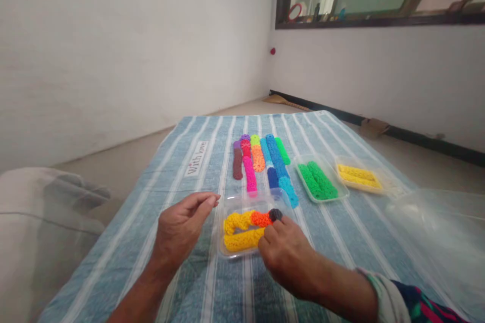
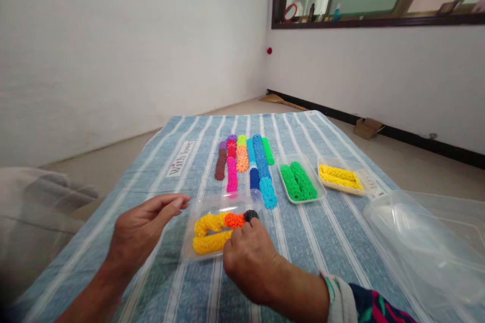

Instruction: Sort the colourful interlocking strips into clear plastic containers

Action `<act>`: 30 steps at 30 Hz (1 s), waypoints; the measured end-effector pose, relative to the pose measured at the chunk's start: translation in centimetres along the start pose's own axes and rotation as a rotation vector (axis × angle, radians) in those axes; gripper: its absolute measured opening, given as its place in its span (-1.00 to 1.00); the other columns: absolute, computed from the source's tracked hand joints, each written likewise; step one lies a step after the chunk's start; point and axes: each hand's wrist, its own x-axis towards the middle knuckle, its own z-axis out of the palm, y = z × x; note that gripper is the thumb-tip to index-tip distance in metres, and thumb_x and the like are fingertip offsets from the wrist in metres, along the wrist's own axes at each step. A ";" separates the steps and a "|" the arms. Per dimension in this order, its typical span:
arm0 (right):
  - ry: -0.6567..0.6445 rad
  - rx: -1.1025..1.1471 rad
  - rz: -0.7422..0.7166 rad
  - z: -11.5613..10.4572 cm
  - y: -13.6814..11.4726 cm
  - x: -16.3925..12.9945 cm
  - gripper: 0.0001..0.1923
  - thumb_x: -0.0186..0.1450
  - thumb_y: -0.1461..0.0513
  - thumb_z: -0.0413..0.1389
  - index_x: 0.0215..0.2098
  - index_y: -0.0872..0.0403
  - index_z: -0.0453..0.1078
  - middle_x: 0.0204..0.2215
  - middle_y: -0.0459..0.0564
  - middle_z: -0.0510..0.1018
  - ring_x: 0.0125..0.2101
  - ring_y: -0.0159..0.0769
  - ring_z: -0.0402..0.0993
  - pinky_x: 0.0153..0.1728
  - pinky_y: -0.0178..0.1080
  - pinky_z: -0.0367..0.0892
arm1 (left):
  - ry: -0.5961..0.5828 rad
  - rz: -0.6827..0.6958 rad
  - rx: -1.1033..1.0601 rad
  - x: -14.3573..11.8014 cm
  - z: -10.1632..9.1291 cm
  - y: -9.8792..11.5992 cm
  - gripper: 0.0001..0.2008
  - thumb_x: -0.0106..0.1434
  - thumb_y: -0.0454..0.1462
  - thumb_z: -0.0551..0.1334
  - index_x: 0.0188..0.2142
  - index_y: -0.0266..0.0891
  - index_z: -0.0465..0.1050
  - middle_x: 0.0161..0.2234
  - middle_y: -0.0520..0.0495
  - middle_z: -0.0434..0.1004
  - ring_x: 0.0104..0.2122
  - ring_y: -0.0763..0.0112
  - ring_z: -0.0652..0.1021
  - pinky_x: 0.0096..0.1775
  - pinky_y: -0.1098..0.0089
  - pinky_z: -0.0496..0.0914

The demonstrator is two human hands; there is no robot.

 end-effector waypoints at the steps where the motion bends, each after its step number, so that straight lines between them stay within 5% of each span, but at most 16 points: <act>1: 0.013 0.002 -0.008 0.4 -0.9 -0.2 -0.88 0.20 0.40 0.06 -0.43 0.13 0.41 -0.47 0.07 0.53 -0.44 -0.17 0.42 -0.22 -0.05 0.28 | -0.037 0.060 0.046 -0.6 -0.2 0.0 -0.75 0.17 -0.07 0.23 -0.34 -0.17 0.59 -0.37 0.01 0.67 -0.34 0.35 0.63 -0.19 0.38 0.51; 9: 0.083 -0.020 0.001 2.5 -3.2 0.3 -0.87 0.19 0.41 0.04 -0.43 0.11 0.38 -0.51 0.05 0.49 -0.48 -0.17 0.38 -0.25 -0.03 0.30 | -0.323 0.485 0.375 -2.2 0.8 -1.0 -0.71 0.30 -0.25 0.07 -0.14 -0.25 0.53 -0.13 -0.14 0.65 -0.11 0.30 0.61 0.00 0.32 0.48; 16: 0.151 0.032 0.044 3.4 -3.4 0.2 -0.92 0.21 0.37 0.11 -0.41 0.09 0.37 -0.49 0.01 0.49 -0.48 -0.20 0.34 -0.25 -0.06 0.27 | -0.566 0.501 0.651 -1.5 2.7 -1.1 -0.71 0.26 -0.38 0.02 -0.10 -0.28 0.43 -0.07 -0.22 0.57 -0.05 0.22 0.55 0.02 0.20 0.44; 21: 0.212 0.236 0.115 2.5 -2.5 0.2 -0.84 0.27 0.15 0.20 -0.34 0.08 0.38 -0.40 0.00 0.50 -0.34 -0.16 0.36 -0.20 -0.09 0.24 | -0.689 0.499 0.791 -1.5 3.5 -0.9 -0.77 0.31 -0.38 0.01 -0.18 -0.26 0.42 -0.14 -0.19 0.54 -0.11 0.17 0.53 0.04 0.06 0.36; 30: -0.079 0.380 0.210 1.9 -0.3 3.9 -0.81 0.31 0.37 -0.03 -0.18 0.14 0.39 -0.24 0.09 0.49 -0.21 -0.15 0.37 -0.17 -0.14 0.26 | -0.684 0.470 0.793 -1.8 3.6 -1.2 -0.74 0.36 -0.37 -0.03 -0.21 -0.24 0.43 -0.22 -0.11 0.53 -0.14 0.22 0.52 0.16 -0.07 0.17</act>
